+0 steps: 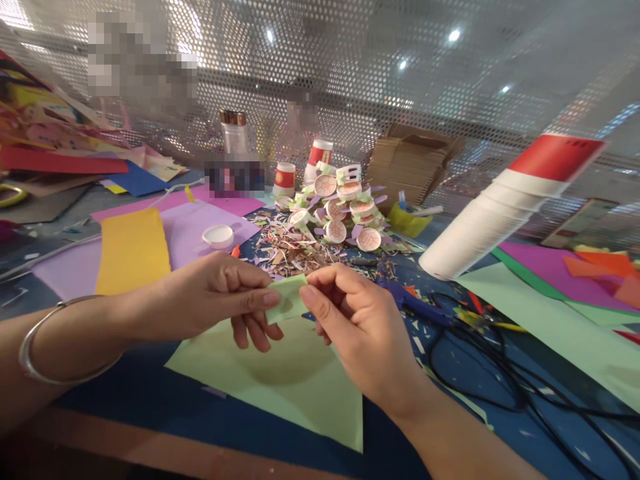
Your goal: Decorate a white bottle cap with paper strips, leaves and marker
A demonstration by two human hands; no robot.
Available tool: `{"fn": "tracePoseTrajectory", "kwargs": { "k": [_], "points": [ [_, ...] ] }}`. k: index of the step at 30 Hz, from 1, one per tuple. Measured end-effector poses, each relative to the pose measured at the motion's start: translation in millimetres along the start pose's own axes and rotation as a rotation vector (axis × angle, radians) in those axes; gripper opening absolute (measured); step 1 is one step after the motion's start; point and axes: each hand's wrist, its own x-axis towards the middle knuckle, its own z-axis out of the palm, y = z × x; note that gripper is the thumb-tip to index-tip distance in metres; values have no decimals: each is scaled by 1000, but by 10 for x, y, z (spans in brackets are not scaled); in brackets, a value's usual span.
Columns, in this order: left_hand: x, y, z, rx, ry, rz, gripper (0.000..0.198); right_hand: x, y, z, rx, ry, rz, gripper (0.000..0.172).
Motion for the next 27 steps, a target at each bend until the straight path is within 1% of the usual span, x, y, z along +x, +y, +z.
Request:
{"fn": "tracePoseTrajectory", "kwargs": {
  "k": [3, 6, 8, 11, 13, 15, 17, 19, 20, 22, 27],
  "points": [
    [-12, 13, -5, 38, -2, -6, 33, 0, 1, 5, -9, -14, -5, 16],
    [-29, 10, -19, 190, 2, -7, 36, 3, 4, 9, -29, -51, -9, 15],
    [-41, 11, -31, 294, 12, -2, 40, 5, 3, 9, -34, -75, -5, 16],
    [-58, 29, -40, 376, 24, 3, 45, 12, 3, -1, -24, -96, 12, 17],
    [-61, 44, -27, 432, 60, 14, 45, 20, 6, -14, -13, -96, 24, 17],
    [-52, 47, 2, 500, 132, 77, 42, 29, 12, -23, -5, -101, 30, 18],
    [-28, 27, 41, 546, 197, 179, 35, 33, 19, -24, -1, -127, 37, 19],
    [5, -13, 71, 553, 236, 246, 29, 31, 28, -16, 9, -155, 52, 20],
    [21, -36, 77, 543, 246, 256, 30, 27, 33, -10, 16, -165, 60, 20],
    [43, -73, 71, 509, 234, 257, 34, 18, 42, 3, 31, -185, 66, 23],
    [23, -71, 35, 398, 89, 179, 30, 12, 44, 17, 52, -241, 72, 27]
  ]
}}
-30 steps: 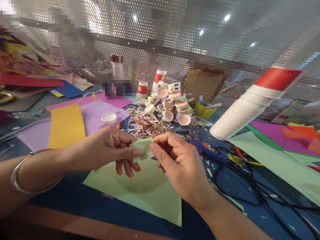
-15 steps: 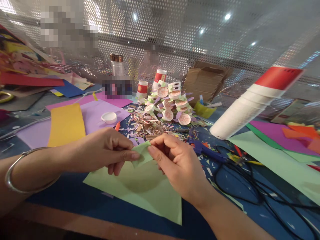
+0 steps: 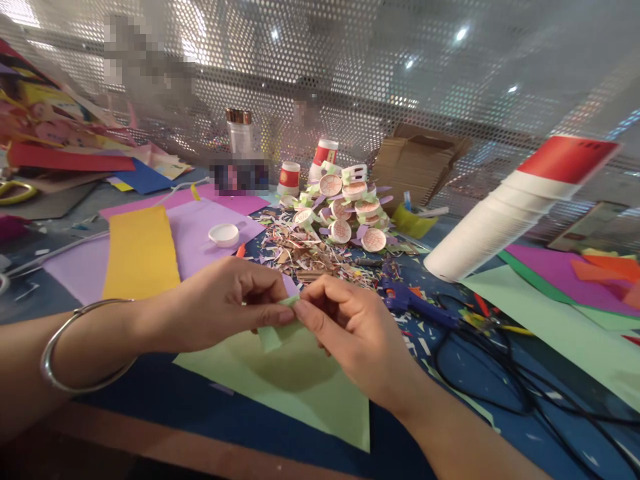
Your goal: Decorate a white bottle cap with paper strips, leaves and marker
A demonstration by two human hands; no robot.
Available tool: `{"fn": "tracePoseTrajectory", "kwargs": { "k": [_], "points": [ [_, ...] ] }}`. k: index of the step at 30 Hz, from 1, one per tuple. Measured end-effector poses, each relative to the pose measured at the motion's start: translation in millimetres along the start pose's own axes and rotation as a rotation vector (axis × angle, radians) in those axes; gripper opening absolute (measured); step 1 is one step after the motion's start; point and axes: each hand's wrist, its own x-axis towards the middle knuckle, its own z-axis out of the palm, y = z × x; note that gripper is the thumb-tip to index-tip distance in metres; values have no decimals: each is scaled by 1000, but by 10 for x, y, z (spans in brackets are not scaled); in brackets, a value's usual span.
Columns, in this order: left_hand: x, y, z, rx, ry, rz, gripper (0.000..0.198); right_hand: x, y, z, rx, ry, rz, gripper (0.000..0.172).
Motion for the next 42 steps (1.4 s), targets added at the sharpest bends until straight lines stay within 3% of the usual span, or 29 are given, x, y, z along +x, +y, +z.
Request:
{"fn": "tracePoseTrajectory", "kwargs": {
  "k": [4, 10, 15, 20, 27, 31, 33, 37, 42],
  "points": [
    [-8, 37, 37, -75, -60, -44, 31, -1, 6, -8, 32, 29, -9, 29],
    [80, -4, 57, -277, 192, -56, 32, -20, 45, -14, 44, 259, -40, 25],
    [120, -36, 39, -340, 305, -33, 26, -13, 31, -1, 57, 262, -33, 25],
    [94, -33, 58, -335, 307, 28, 27, -12, 35, 6, 126, 238, -24, 24],
    [63, 32, 15, -303, 184, 20, 30, -4, -9, 1, -46, 228, -58, 19],
    [69, 27, 8, -395, 188, -60, 33, -30, 0, 24, -157, 333, -166, 7],
    [70, 9, 15, -470, 225, -119, 30, -52, 24, 36, -230, 365, -258, 14],
    [75, -16, 32, -562, 293, -170, 28, -69, 62, 49, -456, 293, -452, 23],
    [70, 8, 59, -626, 276, -192, 24, -25, 48, 43, -575, 259, -576, 19]
  ]
}}
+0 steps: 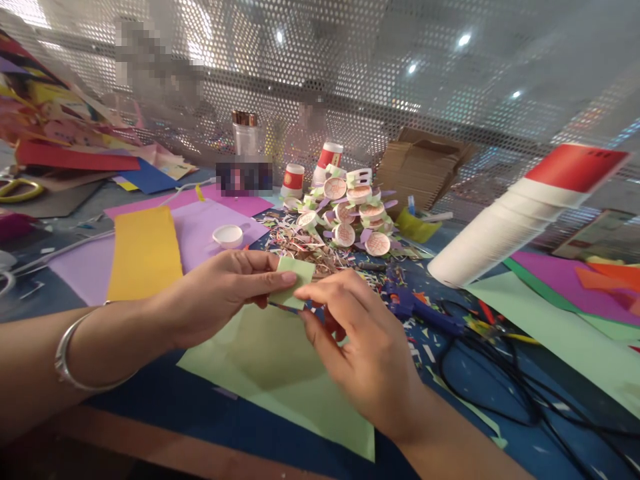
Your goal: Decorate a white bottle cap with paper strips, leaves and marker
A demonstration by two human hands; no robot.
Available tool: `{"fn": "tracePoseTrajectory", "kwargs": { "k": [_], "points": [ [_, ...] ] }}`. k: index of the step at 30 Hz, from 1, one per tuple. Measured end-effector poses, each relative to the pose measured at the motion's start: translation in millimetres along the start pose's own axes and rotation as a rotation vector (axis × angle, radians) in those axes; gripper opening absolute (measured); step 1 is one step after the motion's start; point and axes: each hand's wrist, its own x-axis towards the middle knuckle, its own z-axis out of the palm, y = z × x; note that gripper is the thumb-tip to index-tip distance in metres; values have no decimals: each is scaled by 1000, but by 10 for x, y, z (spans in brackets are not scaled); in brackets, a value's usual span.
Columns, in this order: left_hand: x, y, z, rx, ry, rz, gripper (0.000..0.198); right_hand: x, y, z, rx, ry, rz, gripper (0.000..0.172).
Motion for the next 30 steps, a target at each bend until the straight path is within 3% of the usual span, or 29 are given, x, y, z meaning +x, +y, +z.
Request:
{"fn": "tracePoseTrajectory", "kwargs": {
  "k": [4, 14, 19, 24, 30],
  "points": [
    [-6, 6, 24, -97, -26, 14, 12, 24, -4, 1, 41, 10, 24, 13],
    [-2, 3, 41, -147, -48, 46, 7, 39, -47, 4, 248, -1, 350, 6],
    [-52, 33, 55, -86, -68, 100, 18, 69, -63, -15, 246, 12, 390, 11],
    [-69, 17, 55, 114, -101, 198, 28, 65, -85, -24, 225, 9, 406, 15],
    [-68, -13, 67, 232, -47, 273, 17, 46, -87, -23, 239, 33, 428, 15]
  ]
}}
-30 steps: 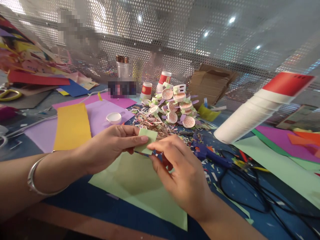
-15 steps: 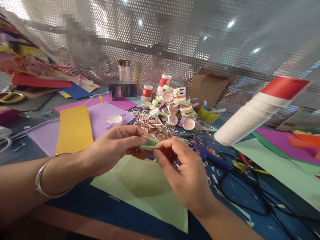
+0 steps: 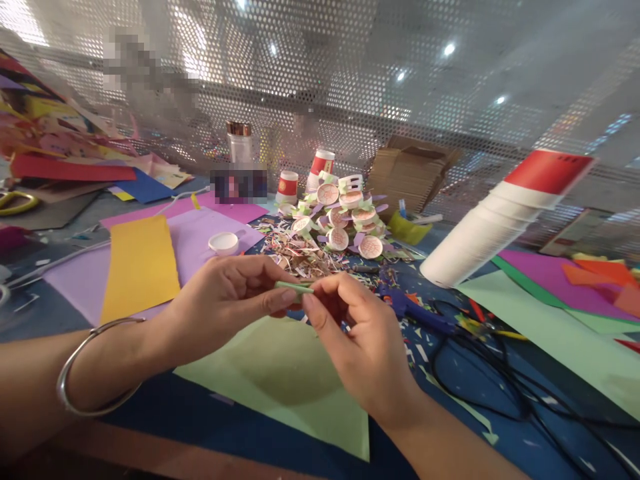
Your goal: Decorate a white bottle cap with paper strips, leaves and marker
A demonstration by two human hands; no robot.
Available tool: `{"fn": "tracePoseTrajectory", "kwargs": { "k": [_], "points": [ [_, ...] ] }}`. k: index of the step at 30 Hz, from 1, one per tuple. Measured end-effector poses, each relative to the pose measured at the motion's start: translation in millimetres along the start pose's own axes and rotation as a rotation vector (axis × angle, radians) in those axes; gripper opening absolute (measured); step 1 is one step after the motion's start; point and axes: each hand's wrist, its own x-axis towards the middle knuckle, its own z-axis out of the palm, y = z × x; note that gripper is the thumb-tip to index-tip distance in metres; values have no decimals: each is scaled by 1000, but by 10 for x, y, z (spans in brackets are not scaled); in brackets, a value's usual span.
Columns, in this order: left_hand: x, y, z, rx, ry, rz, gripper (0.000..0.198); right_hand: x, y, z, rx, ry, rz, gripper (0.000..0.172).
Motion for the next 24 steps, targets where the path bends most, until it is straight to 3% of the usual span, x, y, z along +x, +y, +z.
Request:
{"fn": "tracePoseTrajectory", "kwargs": {
  "k": [12, 24],
  "points": [
    [21, -10, -33, -69, -7, -56, 16, 38, 44, 25, 59, 18, 49, 16],
    [-8, 44, -1, 92, -11, 9, 12, 63, -10, -2, 134, -81, 80, 18]
  ]
}}
